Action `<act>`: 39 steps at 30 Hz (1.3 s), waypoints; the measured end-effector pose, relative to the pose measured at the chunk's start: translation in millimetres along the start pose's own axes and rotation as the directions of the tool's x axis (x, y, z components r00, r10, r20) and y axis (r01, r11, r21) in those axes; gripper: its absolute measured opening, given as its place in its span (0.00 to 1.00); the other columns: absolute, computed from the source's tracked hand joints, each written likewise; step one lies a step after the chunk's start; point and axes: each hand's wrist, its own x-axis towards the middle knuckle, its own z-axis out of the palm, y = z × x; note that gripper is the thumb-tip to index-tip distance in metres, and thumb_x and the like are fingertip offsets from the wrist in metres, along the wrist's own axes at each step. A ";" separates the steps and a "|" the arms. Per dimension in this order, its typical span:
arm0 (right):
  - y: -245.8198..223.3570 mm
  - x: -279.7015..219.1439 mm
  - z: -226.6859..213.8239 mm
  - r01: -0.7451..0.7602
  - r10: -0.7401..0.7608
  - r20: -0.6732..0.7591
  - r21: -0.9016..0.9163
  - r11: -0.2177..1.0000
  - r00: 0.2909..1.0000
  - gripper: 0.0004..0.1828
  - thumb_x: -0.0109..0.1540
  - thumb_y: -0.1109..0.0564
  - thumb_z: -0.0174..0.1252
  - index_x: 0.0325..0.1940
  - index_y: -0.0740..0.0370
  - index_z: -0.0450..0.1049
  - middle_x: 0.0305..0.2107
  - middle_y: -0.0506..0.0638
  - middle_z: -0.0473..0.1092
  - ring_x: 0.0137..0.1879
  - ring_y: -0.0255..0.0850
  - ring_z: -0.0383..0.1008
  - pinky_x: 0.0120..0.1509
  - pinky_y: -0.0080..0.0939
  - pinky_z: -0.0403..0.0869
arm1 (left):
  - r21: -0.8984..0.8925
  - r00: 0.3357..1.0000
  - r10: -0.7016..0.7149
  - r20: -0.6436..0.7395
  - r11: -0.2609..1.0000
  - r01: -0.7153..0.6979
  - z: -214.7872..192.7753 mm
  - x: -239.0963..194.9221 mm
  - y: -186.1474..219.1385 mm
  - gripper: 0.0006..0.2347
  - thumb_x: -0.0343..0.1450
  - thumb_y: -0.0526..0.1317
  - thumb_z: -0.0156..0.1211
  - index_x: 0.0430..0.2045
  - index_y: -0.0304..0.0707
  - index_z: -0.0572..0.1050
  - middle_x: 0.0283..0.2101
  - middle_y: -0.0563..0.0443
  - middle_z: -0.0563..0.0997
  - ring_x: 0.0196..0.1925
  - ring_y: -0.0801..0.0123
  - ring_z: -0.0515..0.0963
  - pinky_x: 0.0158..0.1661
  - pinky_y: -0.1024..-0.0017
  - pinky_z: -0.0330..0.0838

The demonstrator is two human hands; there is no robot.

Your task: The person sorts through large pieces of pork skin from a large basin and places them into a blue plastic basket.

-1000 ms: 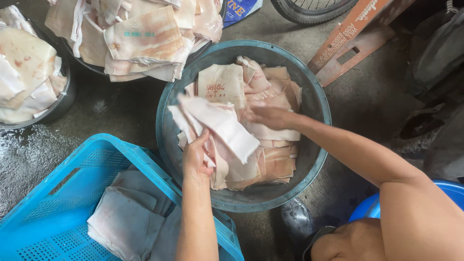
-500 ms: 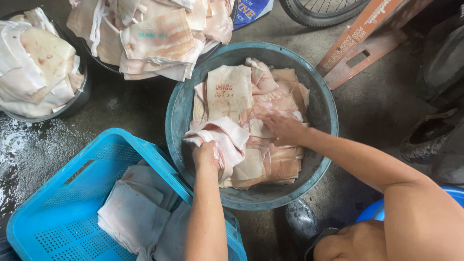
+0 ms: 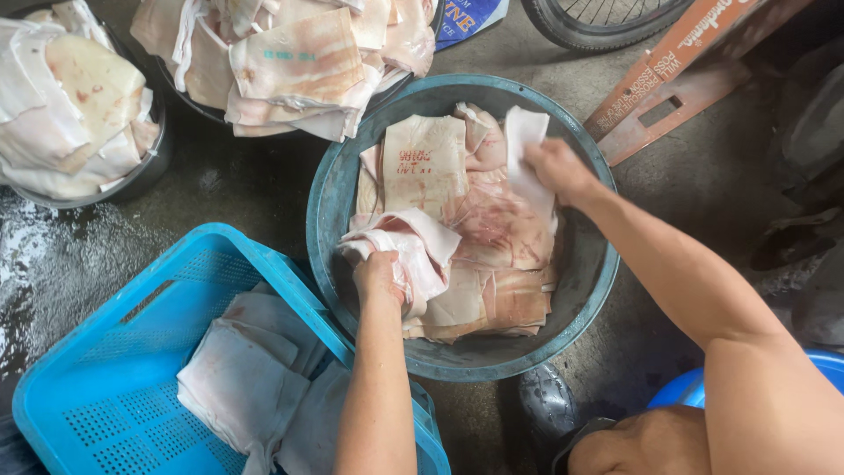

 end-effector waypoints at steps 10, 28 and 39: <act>-151.4 -84.8 107.6 0.101 -0.041 0.490 -0.096 0.990 0.871 0.24 0.66 0.42 0.51 0.61 0.56 0.70 0.46 0.54 0.77 0.46 0.41 0.77 0.49 0.40 0.75 | -0.069 0.930 -0.082 0.358 0.991 0.114 -13.0 -39.8 19.3 0.16 0.67 0.35 0.58 0.48 0.27 0.75 0.38 0.42 0.80 0.30 0.59 0.82 0.26 0.66 0.76; -243.4 -146.1 104.5 0.400 -0.508 0.420 0.322 0.858 0.752 0.23 0.71 0.45 0.53 0.58 0.68 0.74 0.36 0.47 0.77 0.38 0.28 0.75 0.40 0.31 0.75 | -0.337 0.753 0.302 0.585 0.935 -0.112 -18.6 -176.6 98.3 0.21 0.67 0.33 0.65 0.55 0.31 0.69 0.44 0.51 0.82 0.46 0.69 0.82 0.47 0.71 0.78; -252.5 -169.8 225.4 0.038 -0.520 0.614 0.624 0.780 0.593 0.29 0.69 0.43 0.53 0.68 0.63 0.63 0.54 0.53 0.70 0.58 0.36 0.71 0.61 0.36 0.73 | -0.157 0.727 0.548 0.414 0.830 -0.536 -103.8 -204.1 155.1 0.29 0.61 0.24 0.58 0.61 0.28 0.66 0.49 0.40 0.79 0.48 0.59 0.82 0.48 0.67 0.78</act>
